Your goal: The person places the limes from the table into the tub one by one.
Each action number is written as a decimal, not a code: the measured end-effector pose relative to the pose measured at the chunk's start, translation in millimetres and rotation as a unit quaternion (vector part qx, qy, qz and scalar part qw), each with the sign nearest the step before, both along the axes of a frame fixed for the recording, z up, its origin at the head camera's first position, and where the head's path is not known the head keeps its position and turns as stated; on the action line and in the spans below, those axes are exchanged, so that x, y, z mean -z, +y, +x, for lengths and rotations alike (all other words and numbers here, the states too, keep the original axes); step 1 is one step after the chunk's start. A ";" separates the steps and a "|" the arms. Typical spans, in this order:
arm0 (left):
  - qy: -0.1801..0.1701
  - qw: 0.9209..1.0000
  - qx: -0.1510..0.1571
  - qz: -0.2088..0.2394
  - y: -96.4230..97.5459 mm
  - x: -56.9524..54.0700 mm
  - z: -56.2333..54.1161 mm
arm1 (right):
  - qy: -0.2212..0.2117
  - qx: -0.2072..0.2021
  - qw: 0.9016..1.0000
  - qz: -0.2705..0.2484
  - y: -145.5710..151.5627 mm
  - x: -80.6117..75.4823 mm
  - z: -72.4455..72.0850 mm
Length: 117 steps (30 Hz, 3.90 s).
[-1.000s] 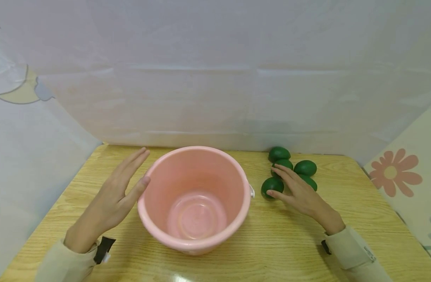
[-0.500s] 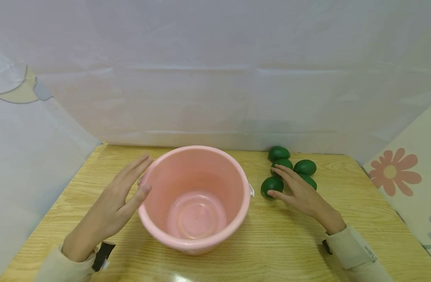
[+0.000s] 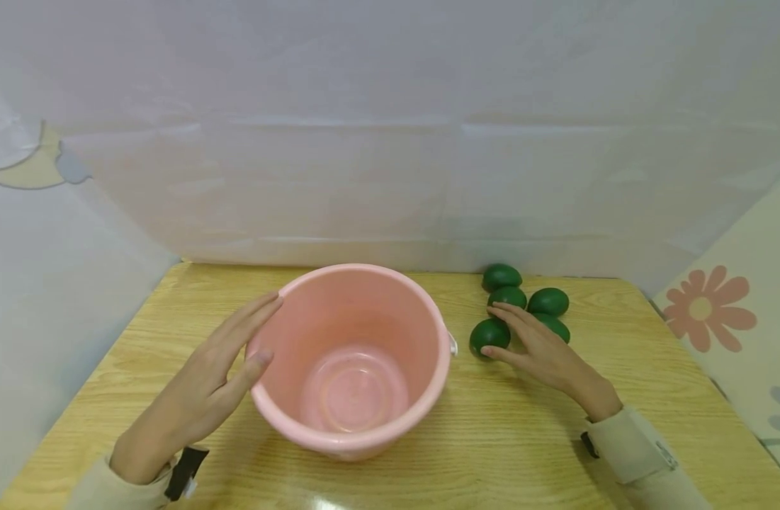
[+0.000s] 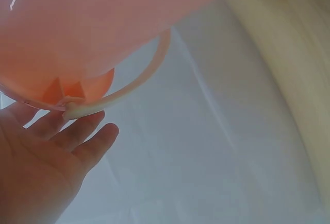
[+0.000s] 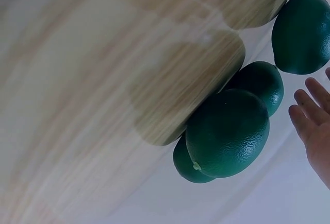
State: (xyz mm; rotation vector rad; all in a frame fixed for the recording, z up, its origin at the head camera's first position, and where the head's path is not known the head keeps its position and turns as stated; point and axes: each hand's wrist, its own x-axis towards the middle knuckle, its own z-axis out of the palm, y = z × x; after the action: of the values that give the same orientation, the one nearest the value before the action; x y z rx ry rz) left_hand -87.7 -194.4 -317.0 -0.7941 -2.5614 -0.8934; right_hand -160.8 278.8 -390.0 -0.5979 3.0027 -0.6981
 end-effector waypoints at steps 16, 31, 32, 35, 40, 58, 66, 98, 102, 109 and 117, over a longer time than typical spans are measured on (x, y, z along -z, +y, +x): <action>0.012 1.000 0.009 -0.010 2.7 3.7 0.9 | -0.027 -0.006 1.000 -0.003 -0.9 -1.3 -2.2; 0.022 0.999 0.004 -0.027 4.5 5.1 3.0 | -0.045 -0.021 0.999 0.004 -2.3 1.9 -5.6; 0.023 0.999 0.003 -0.028 4.6 5.0 3.0 | -0.045 -0.023 0.999 0.005 -2.2 2.0 -6.0; 0.023 0.999 0.000 -0.033 5.6 4.0 3.5 | -0.044 -0.030 0.999 0.005 -1.2 1.6 -7.0; 0.018 0.999 -0.006 -0.032 7.5 0.0 5.3 | -0.030 -0.051 0.998 0.003 0.9 -0.1 -8.1; 0.021 0.999 -0.028 -0.031 12.9 0.0 7.9 | 0.011 -0.071 0.997 0.007 1.5 4.4 -12.1; 0.028 0.999 -0.024 -0.027 12.8 1.0 7.4 | 0.017 -0.063 0.998 -0.001 1.8 4.2 -9.9; 0.057 0.996 -0.034 -0.054 11.8 4.2 3.8 | 0.049 -0.008 0.998 -0.040 -12.4 -24.8 9.5; 0.054 0.997 -0.032 -0.051 11.7 4.6 3.9 | 0.046 -0.004 0.998 -0.045 -14.1 -26.8 11.5; 0.046 0.997 -0.031 -0.047 11.6 4.8 4.1 | 0.055 -0.009 0.997 -0.053 -15.1 -27.8 15.0; 0.045 0.998 -0.027 -0.042 11.3 4.9 4.2 | 0.085 -0.016 0.994 -0.064 -18.6 -31.2 17.8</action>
State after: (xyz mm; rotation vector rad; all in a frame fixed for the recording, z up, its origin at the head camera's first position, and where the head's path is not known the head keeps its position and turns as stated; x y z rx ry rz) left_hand -83.5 -183.0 -322.0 -0.7657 -2.5434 -0.7208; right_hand -143.0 260.2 -358.8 -0.7452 3.1122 -0.8877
